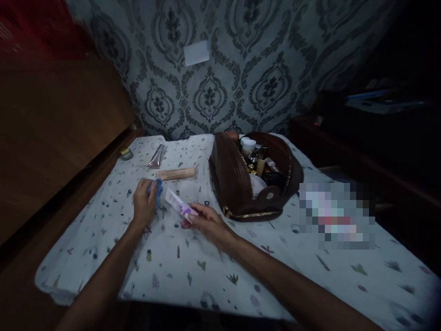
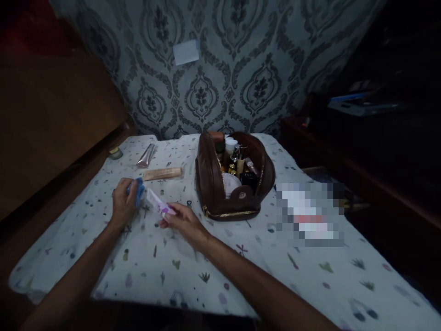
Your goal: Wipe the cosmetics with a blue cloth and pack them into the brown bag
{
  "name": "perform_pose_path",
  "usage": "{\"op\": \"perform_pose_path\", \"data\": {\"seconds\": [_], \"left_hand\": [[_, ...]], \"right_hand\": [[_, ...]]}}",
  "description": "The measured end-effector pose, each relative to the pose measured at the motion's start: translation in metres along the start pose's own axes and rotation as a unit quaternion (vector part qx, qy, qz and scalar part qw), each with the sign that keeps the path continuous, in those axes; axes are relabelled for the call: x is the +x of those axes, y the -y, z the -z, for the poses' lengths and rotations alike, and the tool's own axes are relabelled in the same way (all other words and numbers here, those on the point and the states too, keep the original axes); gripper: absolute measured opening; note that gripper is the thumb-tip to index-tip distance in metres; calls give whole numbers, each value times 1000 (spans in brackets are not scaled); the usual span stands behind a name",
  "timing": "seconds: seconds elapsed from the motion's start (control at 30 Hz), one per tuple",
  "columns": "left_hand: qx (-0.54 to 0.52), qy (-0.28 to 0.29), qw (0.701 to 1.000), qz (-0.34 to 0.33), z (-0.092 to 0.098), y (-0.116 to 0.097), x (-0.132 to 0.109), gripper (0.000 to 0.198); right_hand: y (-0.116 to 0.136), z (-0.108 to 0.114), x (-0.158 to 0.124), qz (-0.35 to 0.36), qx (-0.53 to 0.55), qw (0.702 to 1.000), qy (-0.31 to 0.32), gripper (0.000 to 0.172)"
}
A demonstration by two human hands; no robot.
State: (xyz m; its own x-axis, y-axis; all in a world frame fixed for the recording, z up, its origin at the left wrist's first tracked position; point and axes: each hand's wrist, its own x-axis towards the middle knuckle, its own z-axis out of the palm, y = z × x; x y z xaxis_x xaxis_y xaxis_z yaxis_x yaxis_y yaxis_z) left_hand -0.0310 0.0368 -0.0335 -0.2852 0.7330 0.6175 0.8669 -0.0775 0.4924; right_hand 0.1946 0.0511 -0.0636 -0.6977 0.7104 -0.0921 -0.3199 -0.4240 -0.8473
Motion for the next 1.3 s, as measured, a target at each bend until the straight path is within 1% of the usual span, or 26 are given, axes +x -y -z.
{"op": "perform_pose_path", "data": {"seconds": [0.03,0.07,0.1,0.17,0.23,0.27,0.3,0.33,0.37,0.47,0.53,0.6,0.67,0.73,0.87,0.93,1.0,1.1,1.2,1.3], "left_hand": [[-18,-19,1000,6,0,-1,-2,28],[-32,-36,999,-2,-1,-5,-5,25],[-42,-43,998,-32,-2,-10,-10,22],[-51,-26,989,-137,-6,-23,-20,15],[-35,16,967,-251,-11,-36,-30,10],[-21,33,957,-287,-14,-40,-32,9],[-6,40,951,-305,-16,-42,-33,9],[9,37,952,-304,-17,-42,-33,10],[22,27,958,-285,-18,-39,-30,11],[39,-5,984,-175,-16,-21,-17,15],[21,-15,994,-103,-12,-9,-8,16],[-14,-34,997,-68,-8,-3,-4,15],[-43,-59,995,-68,-6,-5,-5,15],[-62,-62,990,-107,-6,-13,-11,15],[-54,-1,966,-252,-12,-36,-28,11],[-45,17,957,-285,-15,-45,-34,12],[-43,22,957,-287,-17,-48,-37,14],[-39,10,963,-265,-19,-45,-33,12],[-50,-20,977,-206,-17,-35,-23,9],[-76,-41,985,-149,-13,-27,-16,7]], "right_hand": [[0,0,1,-3,40,999,-6,50],[-1,-1,2,-3,76,997,-13,48],[-1,-1,3,-2,104,994,-23,46],[0,-1,5,-3,134,990,-38,45],[1,0,4,-3,134,990,-42,44],[2,0,4,0,127,991,-38,44],[4,0,3,4,118,992,-32,44],[5,0,2,9,108,994,-26,43],[6,0,2,13,99,995,-21,43],[5,1,2,2,89,996,-11,45],[3,2,2,-18,108,994,-12,51],[2,3,2,-35,136,990,-16,59],[2,4,2,-42,161,986,-21,62],[3,4,2,-45,182,982,-25,60],[3,2,2,-48,214,975,-20,50],[1,1,3,-42,204,978,-13,42],[-2,0,3,-31,172,985,-4,38],[-4,-1,2,-21,104,994,14,38],[-2,-2,-1,-35,57,997,42,41],[0,-5,-3,-50,46,996,60,46]]}}
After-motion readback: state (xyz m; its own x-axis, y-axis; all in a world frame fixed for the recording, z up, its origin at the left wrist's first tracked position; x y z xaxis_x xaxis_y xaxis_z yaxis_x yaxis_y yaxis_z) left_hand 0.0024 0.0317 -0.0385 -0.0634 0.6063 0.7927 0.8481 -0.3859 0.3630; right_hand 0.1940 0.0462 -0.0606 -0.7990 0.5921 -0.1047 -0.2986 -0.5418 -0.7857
